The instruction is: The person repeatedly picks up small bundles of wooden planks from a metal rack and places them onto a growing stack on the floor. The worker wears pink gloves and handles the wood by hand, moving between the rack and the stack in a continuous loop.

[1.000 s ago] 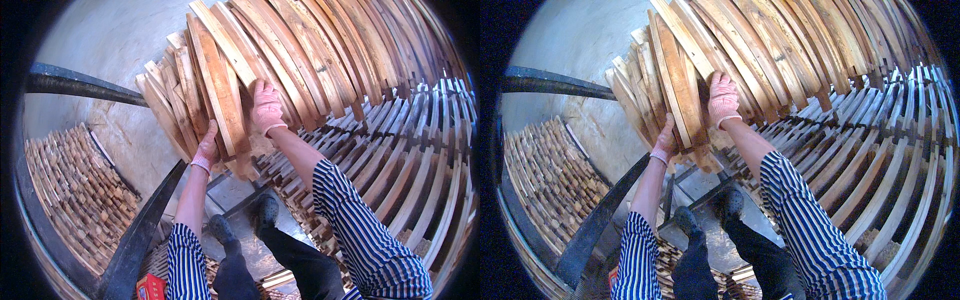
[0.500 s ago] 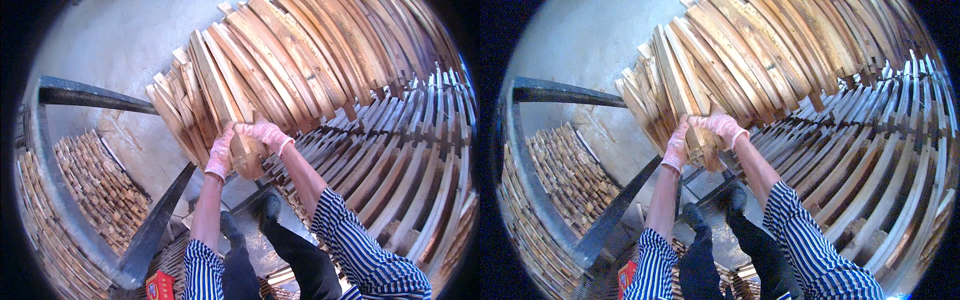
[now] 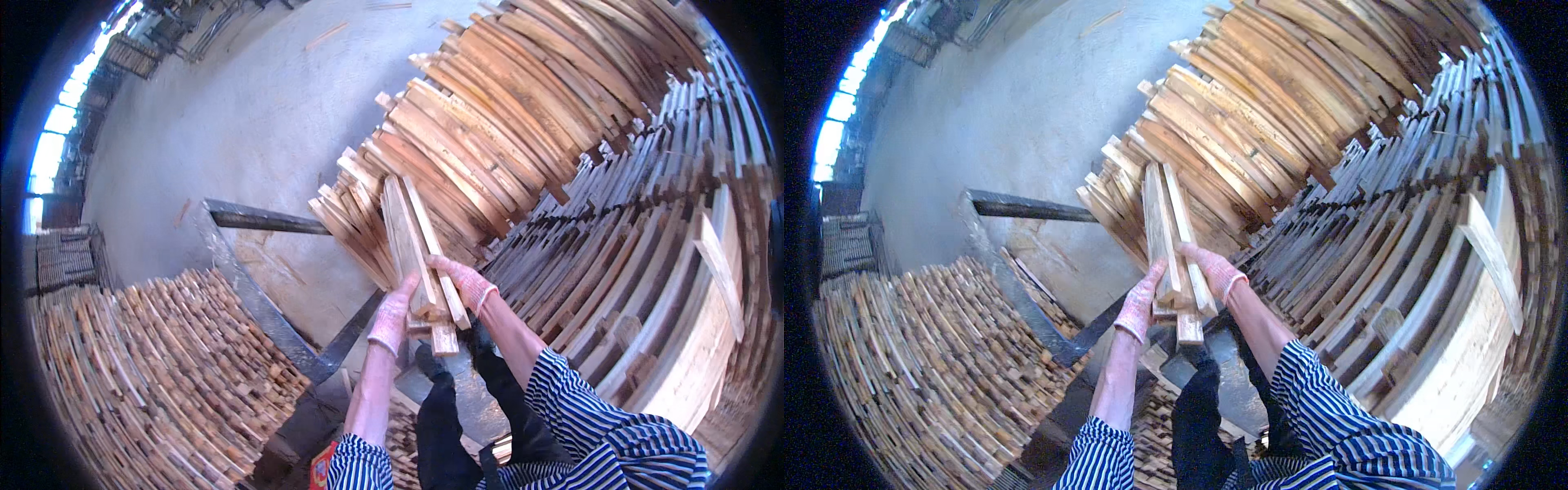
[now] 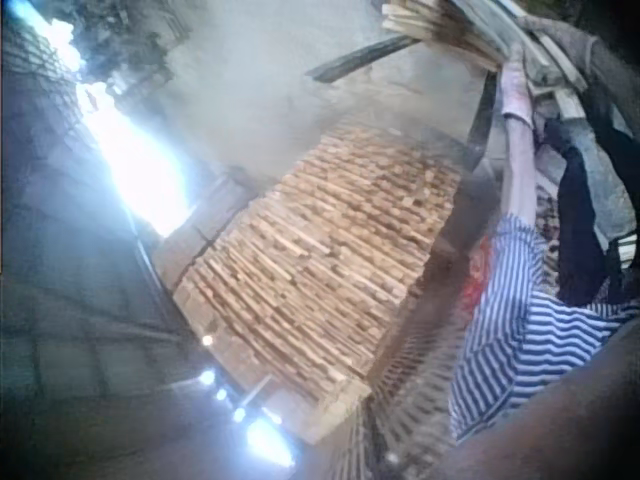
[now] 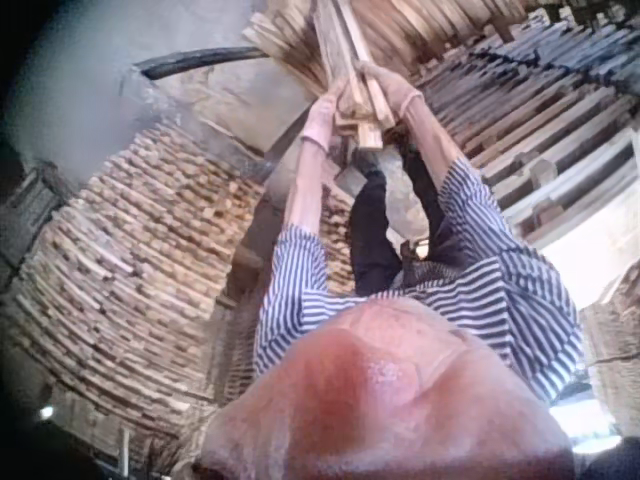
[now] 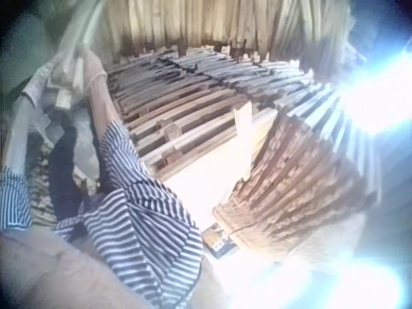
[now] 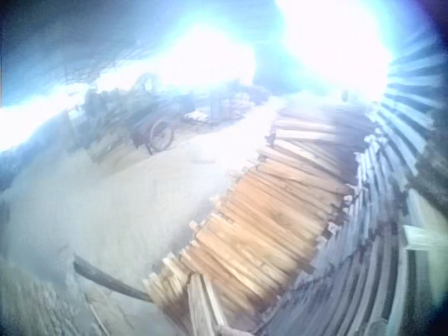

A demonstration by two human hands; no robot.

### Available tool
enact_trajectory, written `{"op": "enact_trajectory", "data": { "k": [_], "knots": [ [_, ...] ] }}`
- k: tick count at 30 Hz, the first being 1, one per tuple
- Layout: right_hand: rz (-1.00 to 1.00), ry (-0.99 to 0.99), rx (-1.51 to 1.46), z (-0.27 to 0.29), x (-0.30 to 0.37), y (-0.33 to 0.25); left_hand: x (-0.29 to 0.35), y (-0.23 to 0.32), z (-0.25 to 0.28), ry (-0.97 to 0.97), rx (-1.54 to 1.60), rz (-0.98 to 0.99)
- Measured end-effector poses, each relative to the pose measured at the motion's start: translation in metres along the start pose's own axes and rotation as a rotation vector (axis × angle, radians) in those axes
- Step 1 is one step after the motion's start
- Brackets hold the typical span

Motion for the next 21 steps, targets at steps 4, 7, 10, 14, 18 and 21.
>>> {"op": "enact_trajectory", "data": {
  "k": [4,7,10,14,18,21],
  "knots": [
    [0.343,0.097,0.195,-0.022,0.108,0.035,0.100,-0.017,-0.001,0.108,-0.197,-0.108],
    [0.282,-0.070,0.078,-0.034,0.187,0.095,0.182,-0.079,0.044,-0.242,-0.050,-0.332],
    [0.014,-0.120,-0.234,-0.003,0.197,0.082,0.214,-0.126,0.032,-0.349,-0.058,-0.056],
    [0.399,-0.274,0.218,-0.040,0.250,0.059,0.213,-0.170,0.048,-0.165,-0.349,-0.221],
    [0.793,-0.257,0.447,-0.051,0.331,0.028,0.350,0.010,-0.142,-0.030,-0.439,-0.881],
    [1.053,-0.227,0.602,-0.094,0.404,0.008,0.363,0.063,-0.153,0.091,-0.886,-1.016]
  ]
}}
Point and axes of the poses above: each hand's wrist, its own x-axis away from the middle knuckle, its own z-axis out of the back of the hand, y = z × x, the point moved 3 cm from there along -x, towards the middle knuckle, and after that the axes turned 5 degrees about y, right-handed, at the moved point
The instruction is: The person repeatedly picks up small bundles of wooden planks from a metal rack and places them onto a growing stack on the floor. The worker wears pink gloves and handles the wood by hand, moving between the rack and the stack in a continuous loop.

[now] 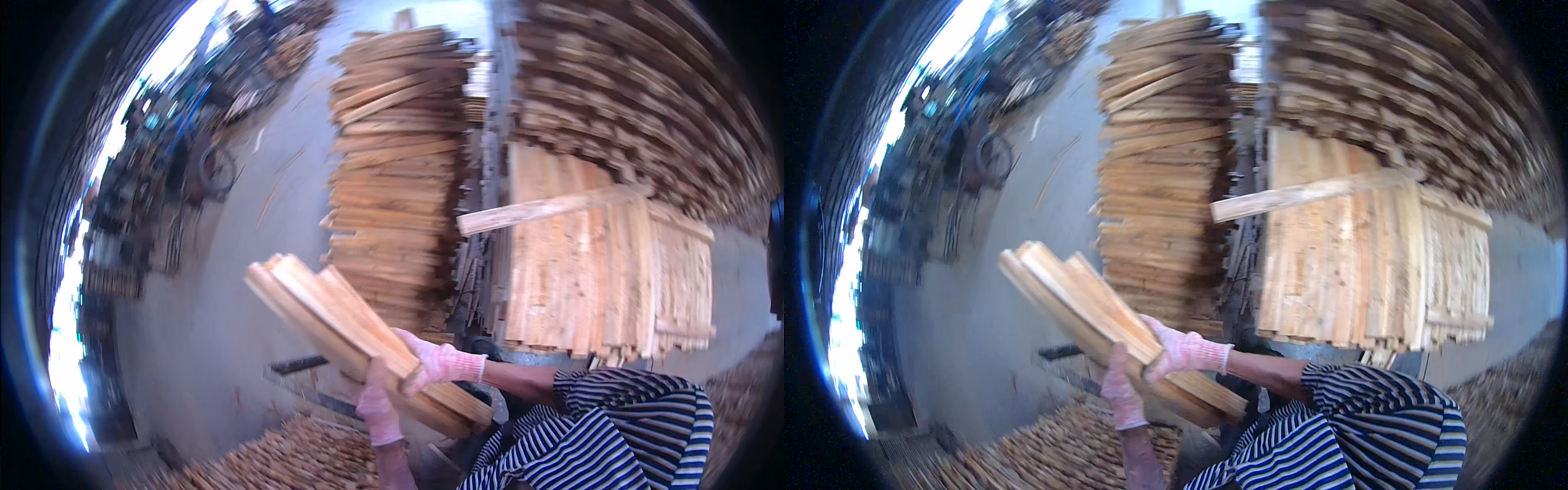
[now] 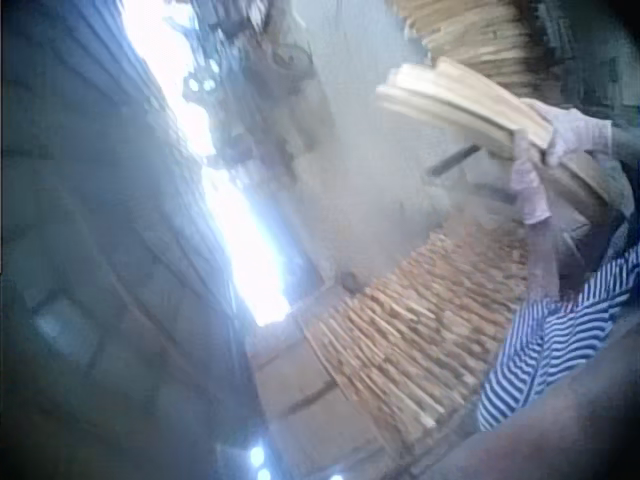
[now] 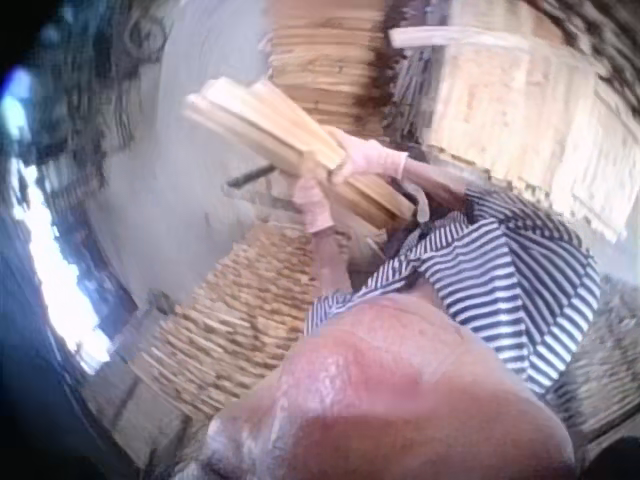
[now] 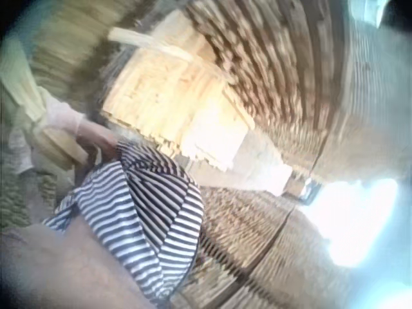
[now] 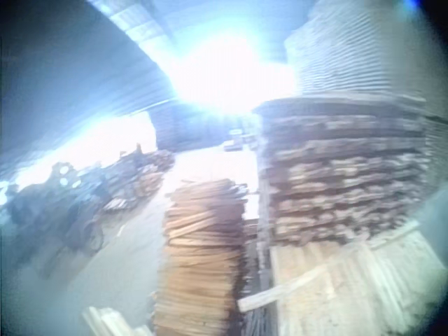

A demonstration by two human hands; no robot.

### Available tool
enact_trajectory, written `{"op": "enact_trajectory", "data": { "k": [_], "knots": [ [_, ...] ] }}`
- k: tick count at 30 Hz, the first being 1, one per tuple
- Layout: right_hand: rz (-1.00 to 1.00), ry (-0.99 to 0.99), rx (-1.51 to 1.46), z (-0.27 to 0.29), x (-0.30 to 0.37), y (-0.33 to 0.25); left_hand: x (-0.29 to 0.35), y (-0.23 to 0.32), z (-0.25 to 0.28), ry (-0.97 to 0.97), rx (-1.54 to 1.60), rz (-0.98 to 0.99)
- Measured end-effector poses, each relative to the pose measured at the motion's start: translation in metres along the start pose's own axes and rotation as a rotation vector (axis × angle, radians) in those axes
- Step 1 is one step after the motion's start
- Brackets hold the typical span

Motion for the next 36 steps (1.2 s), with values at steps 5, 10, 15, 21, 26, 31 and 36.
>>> {"op": "enact_trajectory", "data": {
  "k": [5,10,15,21,26,31,36],
  "knots": [
    [0.267,0.120,0.005,0.057,0.037,-0.158,-0.017,0.164,-0.025,-0.164,0.788,0.082],
    [0.473,0.314,0.238,0.123,0.122,-0.278,-0.003,0.277,-0.092,-0.148,0.698,-0.128],
    [0.636,0.496,0.288,0.181,0.204,-0.310,-0.010,0.268,-0.190,-0.381,0.719,-0.637],
    [0.346,0.861,0.574,0.271,0.275,-0.172,0.013,0.242,-0.312,-0.902,0.155,-0.620],
    [0.342,1.039,0.458,0.304,0.315,-0.149,0.071,0.294,-0.374,-0.946,0.362,-0.504],
    [0.408,0.895,-0.193,0.330,0.384,-0.137,0.105,0.267,-0.432,-1.125,0.330,-0.095],
    [0.223,0.976,-0.423,0.380,0.523,-0.089,0.232,0.231,-0.548,-1.226,0.429,0.317]
  ]
}}
Point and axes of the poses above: each hand's wrist, its own x-axis away from the middle knuckle, its own z-axis out of the back of the hand, y = z × x, the point moved 3 cm from there along -x, towards the middle knuckle, and after that the axes turned 5 degrees about y, right-handed, at the moved point
